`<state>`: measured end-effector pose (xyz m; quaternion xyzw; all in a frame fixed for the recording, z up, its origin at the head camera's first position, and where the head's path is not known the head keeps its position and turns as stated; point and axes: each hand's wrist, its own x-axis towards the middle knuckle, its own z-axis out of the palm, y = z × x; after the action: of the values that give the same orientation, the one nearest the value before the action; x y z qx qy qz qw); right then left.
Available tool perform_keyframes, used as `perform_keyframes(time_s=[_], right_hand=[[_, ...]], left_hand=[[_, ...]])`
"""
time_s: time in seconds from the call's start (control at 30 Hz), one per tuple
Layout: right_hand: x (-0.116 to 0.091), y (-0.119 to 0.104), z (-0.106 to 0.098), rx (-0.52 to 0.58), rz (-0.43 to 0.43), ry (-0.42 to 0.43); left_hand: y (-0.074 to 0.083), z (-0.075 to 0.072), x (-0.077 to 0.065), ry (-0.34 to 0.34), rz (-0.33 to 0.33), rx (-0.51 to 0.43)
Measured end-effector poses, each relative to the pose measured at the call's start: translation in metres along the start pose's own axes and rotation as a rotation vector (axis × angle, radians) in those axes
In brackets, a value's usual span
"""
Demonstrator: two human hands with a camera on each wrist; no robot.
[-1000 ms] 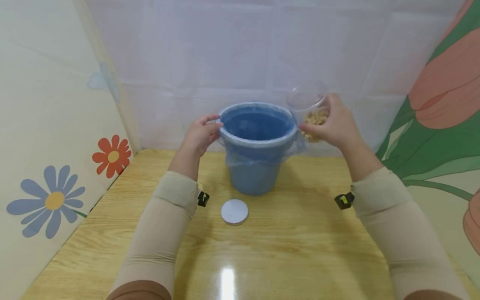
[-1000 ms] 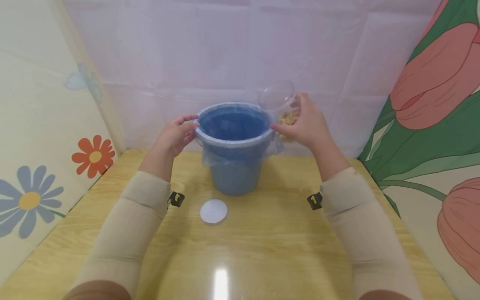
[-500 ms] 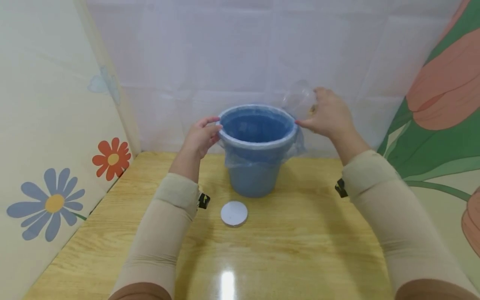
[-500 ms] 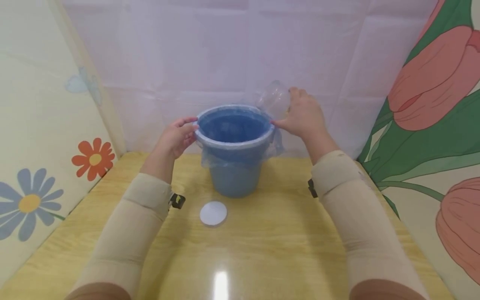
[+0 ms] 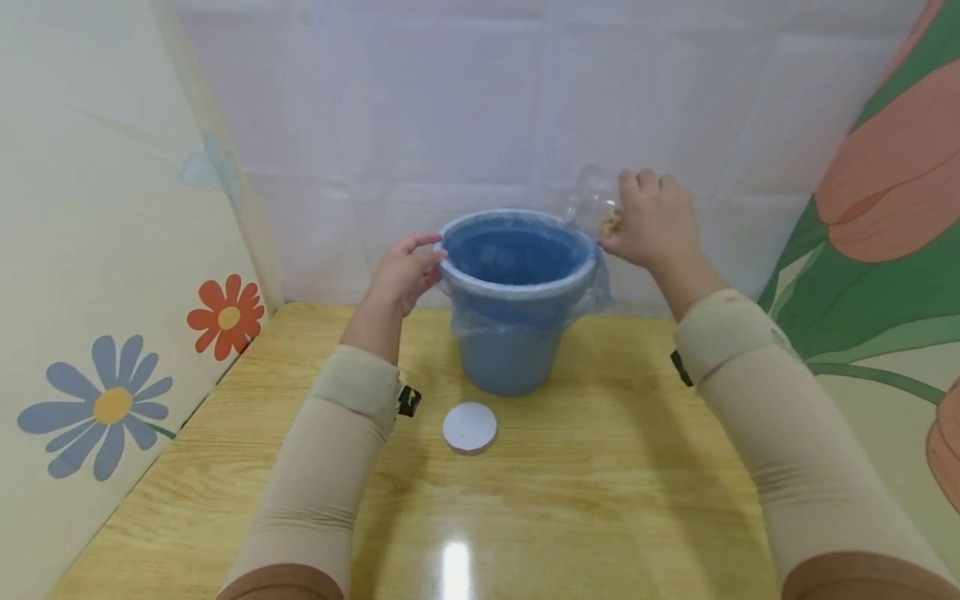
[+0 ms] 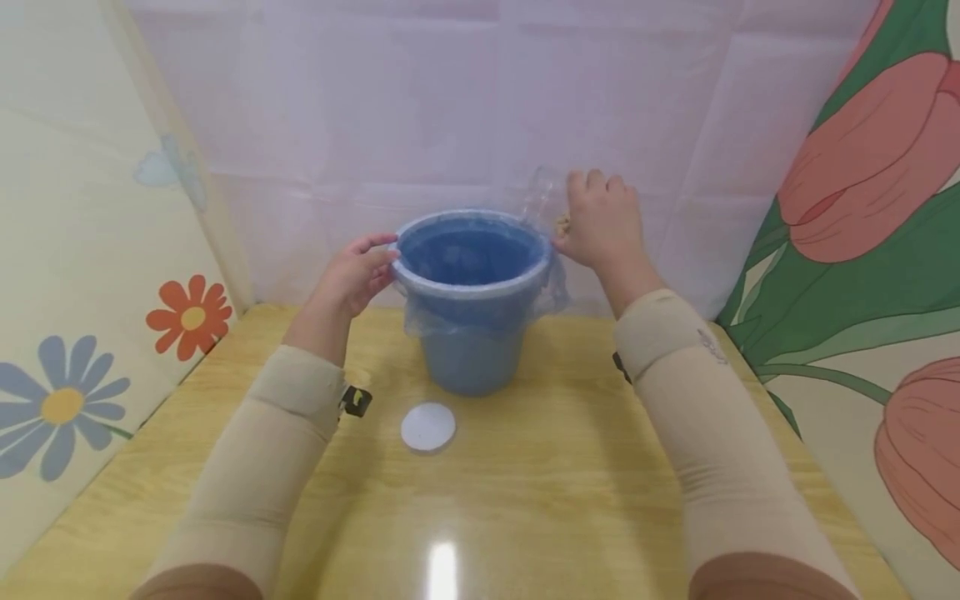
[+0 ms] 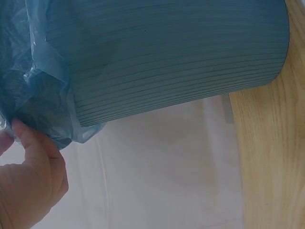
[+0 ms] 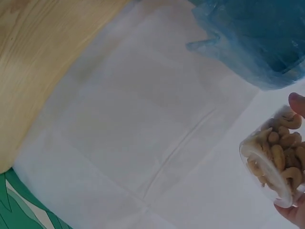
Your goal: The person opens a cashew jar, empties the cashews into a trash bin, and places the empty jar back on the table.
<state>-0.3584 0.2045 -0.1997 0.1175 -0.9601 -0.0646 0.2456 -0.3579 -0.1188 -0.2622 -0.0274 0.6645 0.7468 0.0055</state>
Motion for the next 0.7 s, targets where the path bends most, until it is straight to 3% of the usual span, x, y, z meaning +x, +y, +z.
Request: perform_keyframes(time_s=[0.17,0.33,0.57,0.7], right_hand=[[0.0021,0.0016,0.0014,-0.088,-0.081,0.119],[0.0049,0.0034,0.0013,-0.106,-0.138,0.178],[0.0078,0.0006,-0.0003,-0.172,-0.225,0.195],[0.0089,-0.0015,0.0023,-0.175,-0.274,0.270]], left_hand=[[-0.0005,-0.0013,0.0007,0.009,-0.009,-0.007],[-0.0016,-0.0022,0.0010,0.013,-0.014,-0.006],[-0.0024,-0.0031,0.0022,0.018,-0.008,-0.001],[-0.0036,-0.0035,0.0021,0.021,-0.011,0.009]])
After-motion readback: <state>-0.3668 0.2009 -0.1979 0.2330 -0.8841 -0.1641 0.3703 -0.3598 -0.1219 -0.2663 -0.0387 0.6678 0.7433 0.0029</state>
